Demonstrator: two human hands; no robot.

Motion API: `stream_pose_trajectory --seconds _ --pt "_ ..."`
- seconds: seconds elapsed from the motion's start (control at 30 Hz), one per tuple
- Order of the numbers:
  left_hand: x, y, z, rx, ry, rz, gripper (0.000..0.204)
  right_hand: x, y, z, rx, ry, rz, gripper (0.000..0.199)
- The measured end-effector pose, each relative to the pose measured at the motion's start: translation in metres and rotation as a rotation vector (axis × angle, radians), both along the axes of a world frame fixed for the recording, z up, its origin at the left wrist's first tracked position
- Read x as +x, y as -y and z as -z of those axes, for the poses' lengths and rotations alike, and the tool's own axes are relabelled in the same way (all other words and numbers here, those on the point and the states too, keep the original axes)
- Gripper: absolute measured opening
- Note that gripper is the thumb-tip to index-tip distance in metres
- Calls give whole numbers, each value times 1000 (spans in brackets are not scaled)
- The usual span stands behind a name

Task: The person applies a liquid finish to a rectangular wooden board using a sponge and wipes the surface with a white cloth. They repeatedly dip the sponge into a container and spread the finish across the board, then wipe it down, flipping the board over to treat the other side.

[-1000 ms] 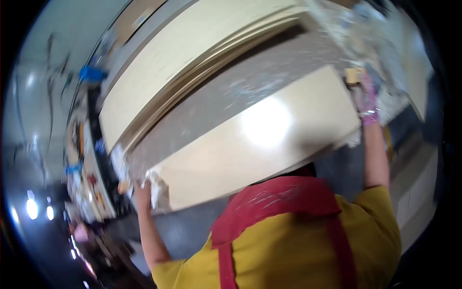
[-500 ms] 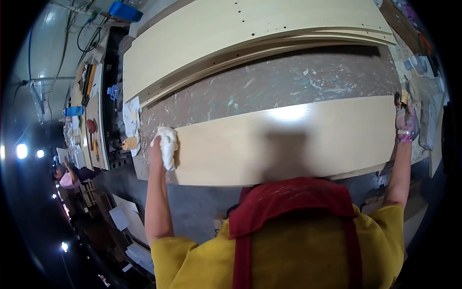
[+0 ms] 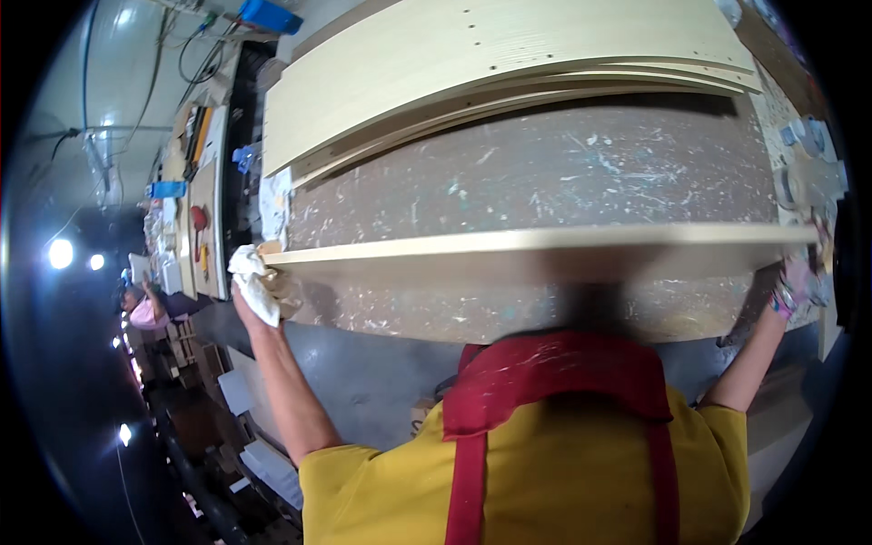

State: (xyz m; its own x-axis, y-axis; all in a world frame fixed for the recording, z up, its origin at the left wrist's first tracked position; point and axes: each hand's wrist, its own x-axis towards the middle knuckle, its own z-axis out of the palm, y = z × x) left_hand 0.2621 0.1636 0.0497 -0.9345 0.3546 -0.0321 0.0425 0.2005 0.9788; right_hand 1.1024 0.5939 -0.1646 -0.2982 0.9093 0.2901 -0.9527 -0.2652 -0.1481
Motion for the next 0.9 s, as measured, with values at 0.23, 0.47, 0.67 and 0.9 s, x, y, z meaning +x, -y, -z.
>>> stream_pose_trajectory --seconds 0.23,0.47,0.67,0.9 --pt "25 50 10 99 14 39 31 19 28 -9 -106 -160 -72 53" --pt "22 93 2 134 220 -38 34 56 25 1 -175 -41 8 50" --pt "11 82 17 66 242 -117 35 50 13 1 -19 1268 493 49" --pt "-3 64 30 141 203 -28 31 34 -15 -64 -107 250 11 47"
